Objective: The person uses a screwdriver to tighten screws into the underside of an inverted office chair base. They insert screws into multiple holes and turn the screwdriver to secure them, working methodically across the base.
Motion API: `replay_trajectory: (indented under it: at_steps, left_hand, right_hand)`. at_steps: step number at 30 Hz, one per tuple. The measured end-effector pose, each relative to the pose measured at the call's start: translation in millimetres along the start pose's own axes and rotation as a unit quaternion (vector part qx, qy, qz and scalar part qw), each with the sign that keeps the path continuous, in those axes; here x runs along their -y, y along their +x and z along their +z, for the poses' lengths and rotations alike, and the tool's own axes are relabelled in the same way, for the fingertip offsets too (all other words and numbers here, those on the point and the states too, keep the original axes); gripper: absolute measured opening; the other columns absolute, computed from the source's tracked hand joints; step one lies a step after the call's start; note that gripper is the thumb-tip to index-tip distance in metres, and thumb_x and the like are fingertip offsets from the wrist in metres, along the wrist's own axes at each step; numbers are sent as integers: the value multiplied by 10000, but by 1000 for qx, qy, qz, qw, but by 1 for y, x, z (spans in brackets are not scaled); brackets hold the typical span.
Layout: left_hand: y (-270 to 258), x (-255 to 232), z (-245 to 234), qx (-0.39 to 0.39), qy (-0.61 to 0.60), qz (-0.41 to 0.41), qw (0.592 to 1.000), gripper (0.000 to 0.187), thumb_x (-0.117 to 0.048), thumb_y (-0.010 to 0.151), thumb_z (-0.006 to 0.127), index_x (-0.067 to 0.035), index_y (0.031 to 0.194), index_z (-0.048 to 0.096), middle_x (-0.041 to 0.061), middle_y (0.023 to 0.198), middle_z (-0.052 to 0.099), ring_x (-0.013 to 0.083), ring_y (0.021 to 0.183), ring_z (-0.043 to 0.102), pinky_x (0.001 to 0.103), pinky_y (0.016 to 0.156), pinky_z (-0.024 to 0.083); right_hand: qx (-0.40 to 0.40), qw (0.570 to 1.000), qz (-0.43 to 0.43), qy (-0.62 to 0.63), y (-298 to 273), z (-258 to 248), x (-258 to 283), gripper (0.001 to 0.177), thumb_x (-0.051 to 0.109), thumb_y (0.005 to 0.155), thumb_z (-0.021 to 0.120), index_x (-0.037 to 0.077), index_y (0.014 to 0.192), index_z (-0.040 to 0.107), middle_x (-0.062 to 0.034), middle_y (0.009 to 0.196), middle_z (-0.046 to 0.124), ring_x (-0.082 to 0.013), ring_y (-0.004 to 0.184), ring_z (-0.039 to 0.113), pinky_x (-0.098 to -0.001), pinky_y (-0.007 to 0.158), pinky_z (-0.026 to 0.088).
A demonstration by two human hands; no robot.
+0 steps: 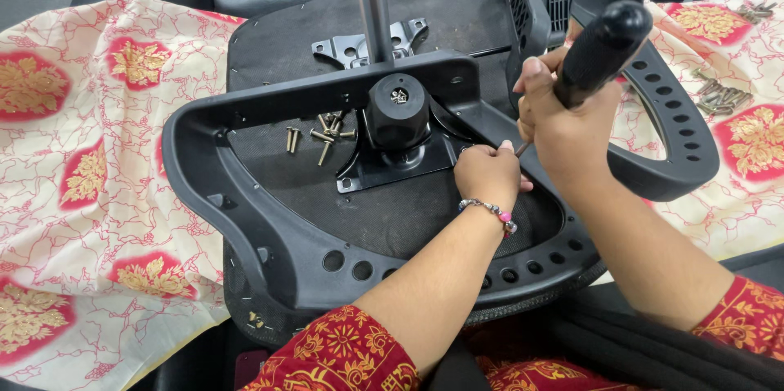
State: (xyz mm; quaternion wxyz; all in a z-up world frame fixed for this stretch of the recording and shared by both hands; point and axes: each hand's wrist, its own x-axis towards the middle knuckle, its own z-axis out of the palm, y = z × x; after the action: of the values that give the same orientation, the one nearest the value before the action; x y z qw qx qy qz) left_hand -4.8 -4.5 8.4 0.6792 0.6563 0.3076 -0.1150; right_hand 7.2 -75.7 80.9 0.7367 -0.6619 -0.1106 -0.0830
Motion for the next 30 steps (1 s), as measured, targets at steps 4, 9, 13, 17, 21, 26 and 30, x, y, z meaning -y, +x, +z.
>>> replay_trajectory:
  at_steps: [4,9,13,17,21,26,30]
  left_hand:
    - [3,1,-3,-22,81,78,993,367,-247,925,701,79,758,719,175,651,713,242,551,703,293,480,519]
    - [2,2,-9,15,7,87,996,368,-240,944,672,84,777,717,168,669,718,214,576,718,277,488,574]
    - [2,-3,-5,26,-19,-5,999,359,-214,967,619,106,833,713,190,662,724,228,523,713,281,483,589]
    - [9,2,-3,26,-14,-12,999,355,-220,977,623,113,885,705,187,682,723,222,523,707,297,479,581]
    - [27,16,1,53,-40,15,998,213,-82,909,652,119,881,715,186,704,740,217,537,732,303,500,609]
    - [29,24,0,55,-100,44,993,218,-102,903,642,97,870,724,149,729,739,201,538,727,324,527,636]
    - [15,7,-7,58,6,2,998,392,-247,989,626,97,823,717,186,638,729,208,528,709,303,550,590]
  right_hand:
    - [23,986,-76,-144,-16,15,6,165,104,1050,681,-10,943,630,-11,759,626,-102,681,568,-285,642,471]
    - [113,972,75,-195,-16,13,19,191,140,902,754,35,1036,668,0,877,652,-102,840,622,-270,777,503]
    - [217,959,163,-84,2,-18,39,303,70,900,645,68,1199,593,-3,1078,636,-101,1050,618,-276,946,483]
    - [353,905,103,-211,12,-38,56,192,71,987,570,56,1179,585,-23,1076,655,-135,1106,643,-318,985,498]
    - [338,899,79,-268,-12,-37,50,212,55,940,611,50,1152,618,-32,1058,695,-145,1059,675,-325,928,544]
    - [301,930,60,-204,-36,-19,34,212,22,944,619,34,1156,620,-46,1052,696,-139,1062,668,-313,949,554]
    - [213,946,32,-244,-22,-19,36,159,-9,968,614,11,1126,611,-49,1013,681,-137,1003,703,-304,918,554]
